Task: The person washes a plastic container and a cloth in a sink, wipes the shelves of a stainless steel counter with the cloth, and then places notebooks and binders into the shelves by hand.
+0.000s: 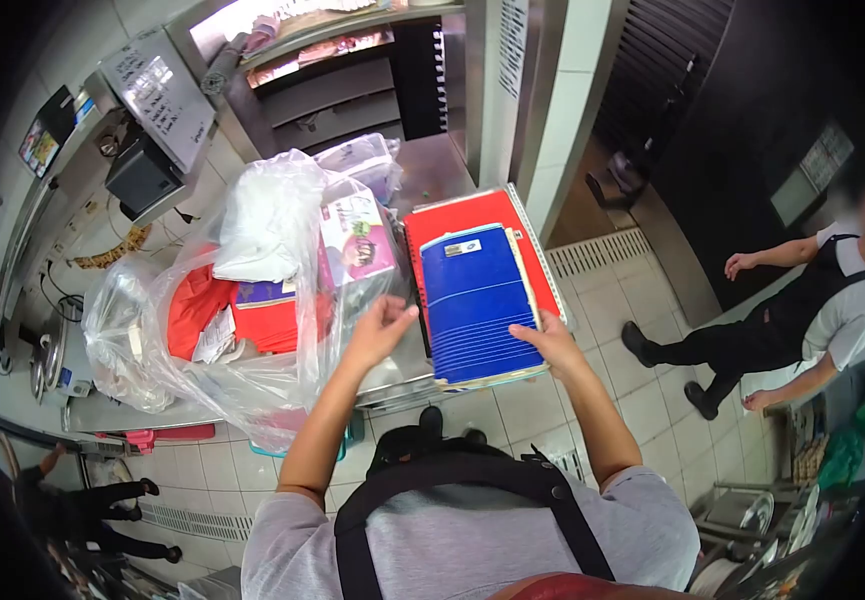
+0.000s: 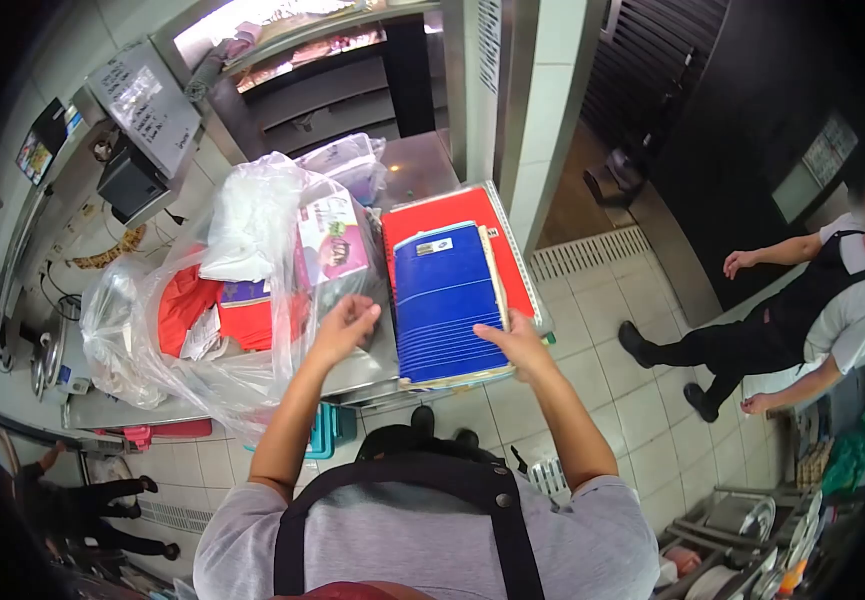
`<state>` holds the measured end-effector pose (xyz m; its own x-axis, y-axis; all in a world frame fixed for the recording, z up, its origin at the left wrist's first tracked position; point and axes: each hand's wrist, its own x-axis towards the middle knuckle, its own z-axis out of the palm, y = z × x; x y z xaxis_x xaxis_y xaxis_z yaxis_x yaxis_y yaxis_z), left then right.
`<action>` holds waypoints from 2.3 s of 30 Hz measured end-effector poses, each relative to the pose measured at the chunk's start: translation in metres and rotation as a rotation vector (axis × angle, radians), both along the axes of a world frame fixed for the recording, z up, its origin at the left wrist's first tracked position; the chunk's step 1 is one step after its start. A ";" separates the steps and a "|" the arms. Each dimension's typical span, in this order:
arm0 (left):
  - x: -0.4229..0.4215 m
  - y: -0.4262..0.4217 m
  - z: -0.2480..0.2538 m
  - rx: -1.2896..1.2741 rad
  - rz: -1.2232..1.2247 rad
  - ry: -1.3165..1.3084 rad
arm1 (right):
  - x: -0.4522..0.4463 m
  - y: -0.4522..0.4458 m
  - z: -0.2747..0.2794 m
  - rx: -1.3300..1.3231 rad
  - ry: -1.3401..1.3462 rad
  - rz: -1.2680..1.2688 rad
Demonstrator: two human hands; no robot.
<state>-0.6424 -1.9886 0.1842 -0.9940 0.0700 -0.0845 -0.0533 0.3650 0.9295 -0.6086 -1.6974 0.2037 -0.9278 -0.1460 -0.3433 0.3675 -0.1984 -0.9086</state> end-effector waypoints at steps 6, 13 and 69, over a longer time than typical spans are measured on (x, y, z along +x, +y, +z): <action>-0.055 -0.033 0.127 -0.110 0.021 0.308 | -0.070 0.044 -0.018 0.358 0.275 0.023; -0.025 -0.115 0.178 0.139 0.052 0.482 | -0.212 0.041 0.088 1.378 0.715 0.039; 0.114 -0.249 0.107 0.051 0.933 0.656 | -0.566 -0.261 0.310 1.370 1.073 0.045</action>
